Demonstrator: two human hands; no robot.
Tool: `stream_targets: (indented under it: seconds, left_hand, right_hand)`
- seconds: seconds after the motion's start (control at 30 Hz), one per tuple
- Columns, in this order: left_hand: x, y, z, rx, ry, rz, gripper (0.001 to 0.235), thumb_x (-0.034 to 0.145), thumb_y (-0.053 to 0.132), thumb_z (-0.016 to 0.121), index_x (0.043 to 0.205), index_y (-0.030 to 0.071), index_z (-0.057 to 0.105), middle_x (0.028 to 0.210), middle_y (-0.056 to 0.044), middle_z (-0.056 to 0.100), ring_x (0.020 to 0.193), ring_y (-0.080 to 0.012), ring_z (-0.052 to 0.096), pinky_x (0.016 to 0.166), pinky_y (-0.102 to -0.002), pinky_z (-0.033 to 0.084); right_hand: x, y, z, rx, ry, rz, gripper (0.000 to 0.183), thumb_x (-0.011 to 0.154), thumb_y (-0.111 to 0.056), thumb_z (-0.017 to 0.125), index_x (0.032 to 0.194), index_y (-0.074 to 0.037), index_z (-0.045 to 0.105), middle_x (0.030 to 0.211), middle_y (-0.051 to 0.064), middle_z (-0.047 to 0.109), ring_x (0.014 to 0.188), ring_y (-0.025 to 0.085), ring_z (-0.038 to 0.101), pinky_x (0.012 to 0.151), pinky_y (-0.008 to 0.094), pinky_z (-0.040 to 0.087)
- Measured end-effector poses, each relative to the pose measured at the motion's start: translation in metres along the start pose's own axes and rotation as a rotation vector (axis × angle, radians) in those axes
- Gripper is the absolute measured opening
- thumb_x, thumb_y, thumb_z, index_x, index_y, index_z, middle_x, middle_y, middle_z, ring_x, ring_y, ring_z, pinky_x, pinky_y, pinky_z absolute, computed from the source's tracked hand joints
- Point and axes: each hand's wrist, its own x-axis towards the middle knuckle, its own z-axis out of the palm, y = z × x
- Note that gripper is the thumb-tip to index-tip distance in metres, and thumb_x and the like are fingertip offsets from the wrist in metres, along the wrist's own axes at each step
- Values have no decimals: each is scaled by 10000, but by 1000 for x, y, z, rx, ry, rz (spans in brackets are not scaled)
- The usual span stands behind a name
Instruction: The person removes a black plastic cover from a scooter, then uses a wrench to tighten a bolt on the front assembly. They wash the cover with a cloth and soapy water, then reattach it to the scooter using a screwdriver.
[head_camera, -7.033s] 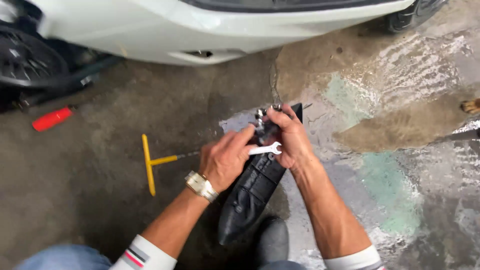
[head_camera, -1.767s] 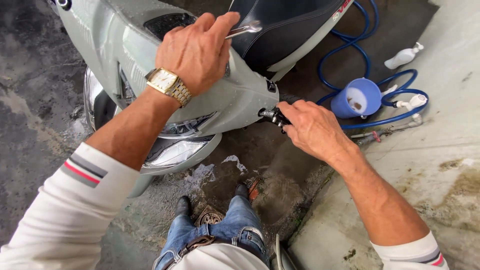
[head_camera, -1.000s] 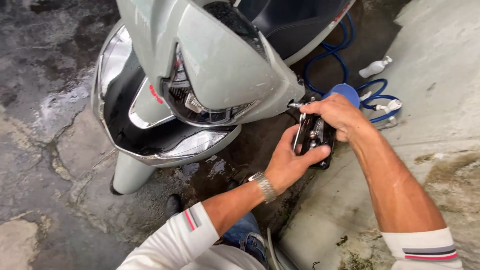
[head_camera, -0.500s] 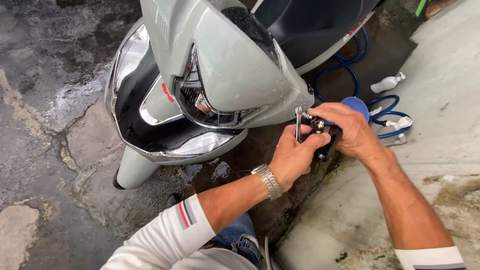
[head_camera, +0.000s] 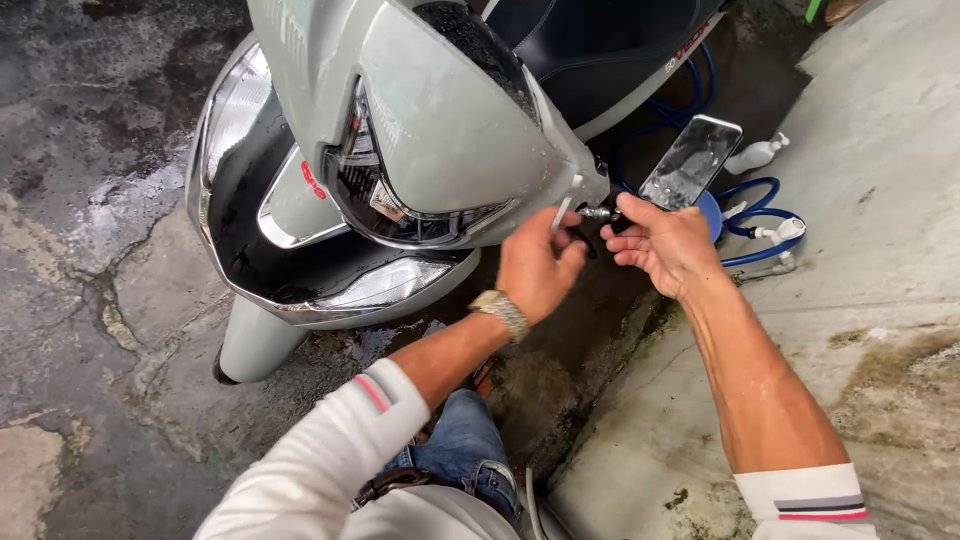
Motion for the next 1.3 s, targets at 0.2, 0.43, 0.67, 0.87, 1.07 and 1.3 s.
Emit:
stream_targets:
  seconds: [0.2, 0.43, 0.67, 0.87, 1.07, 1.3]
  left_hand:
    - [20, -4, 31, 119, -90, 274, 384, 703, 70, 628, 1063, 146, 517, 937, -91, 566, 944, -289, 587, 802, -404, 510]
    - [39, -28, 51, 387, -107, 263, 391, 703, 160, 677, 1023, 181, 455, 909, -61, 515, 761, -347, 624, 640, -461, 558]
    - [42, -15, 43, 459, -46, 240, 172, 754, 90, 530, 885, 174, 456, 798, -62, 521, 633, -375, 621, 532, -462, 548]
    - [44, -10, 40, 372, -30, 253, 204, 700, 3, 493, 860, 130, 496, 734, -99, 547, 640, -377, 588, 504, -458, 484]
    - [43, -20, 53, 401, -43, 244, 161, 707, 60, 527, 831, 134, 458, 719, -101, 541, 596, -375, 579, 467, -474, 458]
    - [15, 3, 26, 128, 21, 133, 318, 724, 113, 657, 1013, 122, 525, 841, -128, 609, 854, -360, 623, 719, -457, 533]
  right_hand:
    - [6, 16, 2, -34, 110, -41, 352, 738, -271, 780, 752, -9, 546, 594, 175, 574, 419, 197, 581, 300, 278, 458]
    - [23, 35, -4, -8, 88, -86, 440, 724, -382, 789, 744, -10, 555, 633, 128, 558, 477, 162, 564, 347, 262, 472]
    - [-31, 2, -7, -245, 85, -335, 667, 673, -407, 825, 1028, 53, 500, 1043, 212, 344, 886, 345, 550, 732, 468, 515]
    - [-51, -3, -37, -1173, 461, -1046, 585, 650, -332, 866, 931, 31, 502, 1082, 207, 414, 948, 390, 479, 736, 470, 405]
    - [8, -6, -45, -1767, 240, -1658, 600, 523, -437, 767, 1008, -148, 561, 1053, 13, 575, 1012, 181, 547, 870, 371, 397]
    - [36, 2, -48, -1758, -82, -1608, 433, 733, -389, 658, 1018, -76, 571, 845, 65, 588, 818, 228, 612, 675, 328, 494]
